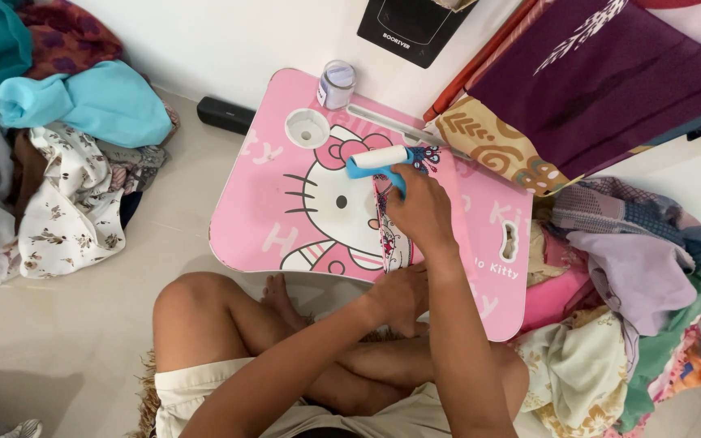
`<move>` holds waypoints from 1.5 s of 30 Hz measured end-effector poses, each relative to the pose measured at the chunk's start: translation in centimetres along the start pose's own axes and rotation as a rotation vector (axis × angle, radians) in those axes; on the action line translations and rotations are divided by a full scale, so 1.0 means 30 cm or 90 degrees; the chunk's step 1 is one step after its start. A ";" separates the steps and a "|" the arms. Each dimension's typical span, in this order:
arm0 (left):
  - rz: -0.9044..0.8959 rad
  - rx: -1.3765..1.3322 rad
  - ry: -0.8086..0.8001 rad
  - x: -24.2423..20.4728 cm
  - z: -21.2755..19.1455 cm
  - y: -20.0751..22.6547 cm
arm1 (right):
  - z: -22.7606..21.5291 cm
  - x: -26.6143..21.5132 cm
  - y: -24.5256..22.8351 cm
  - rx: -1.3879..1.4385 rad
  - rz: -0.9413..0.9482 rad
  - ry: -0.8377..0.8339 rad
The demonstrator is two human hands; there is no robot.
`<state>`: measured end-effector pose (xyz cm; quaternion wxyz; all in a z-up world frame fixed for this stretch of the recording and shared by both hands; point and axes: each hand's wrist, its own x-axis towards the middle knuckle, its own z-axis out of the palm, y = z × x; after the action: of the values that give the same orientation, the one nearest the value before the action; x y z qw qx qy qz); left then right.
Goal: A person is using a lint roller to remove lint or hair from a small pink patterned cloth on a small table.
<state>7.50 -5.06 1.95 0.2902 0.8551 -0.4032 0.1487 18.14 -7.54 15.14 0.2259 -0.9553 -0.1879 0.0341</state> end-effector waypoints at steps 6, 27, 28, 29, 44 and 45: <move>0.010 -0.067 0.134 -0.013 -0.012 0.004 | 0.022 0.030 0.013 -0.006 -0.015 0.014; 0.009 0.079 -0.112 -0.010 0.097 -0.016 | -0.147 -0.518 0.078 0.046 0.107 0.009; 0.011 0.079 -0.113 -0.007 0.091 -0.013 | -0.144 -0.512 0.072 0.048 0.108 0.010; -0.008 0.058 -0.095 -0.003 0.083 -0.010 | -0.142 -0.506 0.066 0.033 0.096 0.010; 0.006 -0.006 -0.094 0.004 0.006 -0.008 | -0.053 -0.203 0.040 0.006 0.041 -0.003; 0.015 -0.001 -0.086 0.005 0.024 -0.016 | -0.044 -0.187 0.042 0.005 0.035 0.001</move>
<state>7.98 -5.37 1.27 0.2613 0.8582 -0.4320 0.0934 13.58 -11.24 15.66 0.2287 -0.9592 -0.1612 0.0403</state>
